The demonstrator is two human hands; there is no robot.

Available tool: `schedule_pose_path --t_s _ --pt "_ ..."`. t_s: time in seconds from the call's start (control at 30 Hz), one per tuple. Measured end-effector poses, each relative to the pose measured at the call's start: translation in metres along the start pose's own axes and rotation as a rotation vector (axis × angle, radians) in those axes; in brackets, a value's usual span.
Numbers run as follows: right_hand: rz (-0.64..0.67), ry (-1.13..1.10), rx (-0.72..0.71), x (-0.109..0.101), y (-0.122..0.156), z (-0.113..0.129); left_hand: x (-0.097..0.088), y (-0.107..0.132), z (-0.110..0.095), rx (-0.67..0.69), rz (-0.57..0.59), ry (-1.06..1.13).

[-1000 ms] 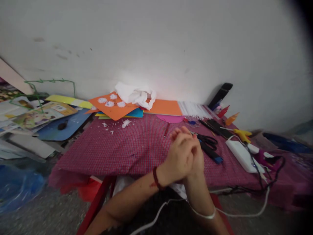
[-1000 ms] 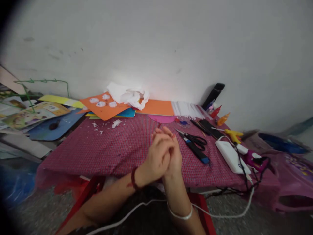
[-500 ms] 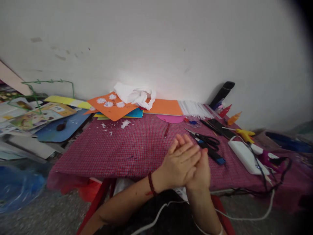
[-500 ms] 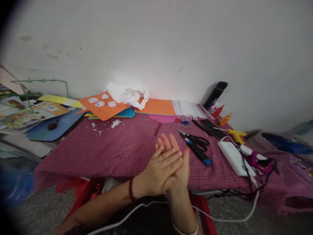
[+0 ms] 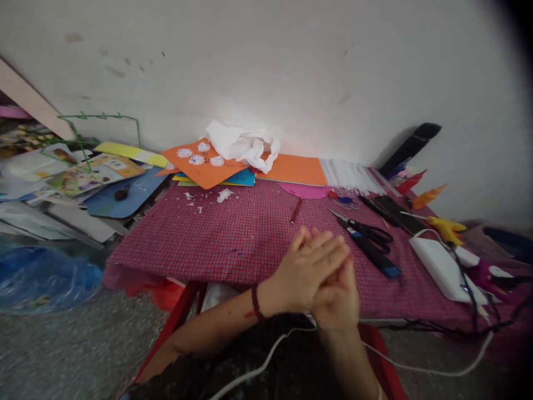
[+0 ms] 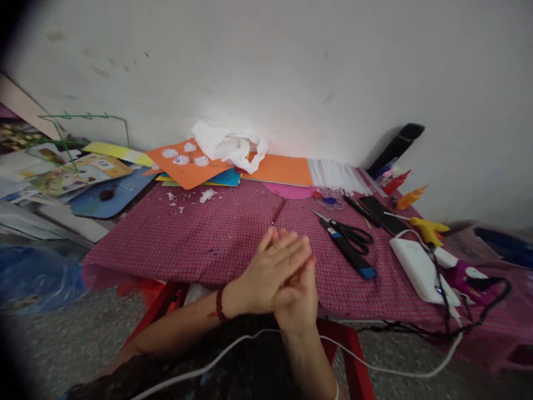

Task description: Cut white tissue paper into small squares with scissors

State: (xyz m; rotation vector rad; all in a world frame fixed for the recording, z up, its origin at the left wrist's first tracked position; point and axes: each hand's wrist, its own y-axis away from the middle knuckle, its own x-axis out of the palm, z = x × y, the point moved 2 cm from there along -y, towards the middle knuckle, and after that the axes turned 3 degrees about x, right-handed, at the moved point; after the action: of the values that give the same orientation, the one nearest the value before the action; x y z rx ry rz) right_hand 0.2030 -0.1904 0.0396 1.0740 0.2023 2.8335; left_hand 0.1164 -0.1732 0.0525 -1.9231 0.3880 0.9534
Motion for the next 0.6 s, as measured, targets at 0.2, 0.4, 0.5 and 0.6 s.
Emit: schedule_pose_path --t_s 0.2,0.4,0.5,0.6 --pt "0.039 -0.071 0.079 0.004 -0.014 -0.011 0.013 -0.002 -0.029 -0.047 -0.019 0.145" --pt "0.038 -0.106 0.024 0.020 0.005 -0.012 -0.008 -0.014 0.001 -0.149 -0.088 0.038" --pt "-0.142 -0.025 -0.016 0.027 0.010 -0.003 -0.006 -0.007 -0.009 0.044 -0.020 -0.053" --pt "-0.395 0.025 0.010 0.037 0.010 -0.007 0.003 -0.006 -0.032 0.166 0.044 -0.081"
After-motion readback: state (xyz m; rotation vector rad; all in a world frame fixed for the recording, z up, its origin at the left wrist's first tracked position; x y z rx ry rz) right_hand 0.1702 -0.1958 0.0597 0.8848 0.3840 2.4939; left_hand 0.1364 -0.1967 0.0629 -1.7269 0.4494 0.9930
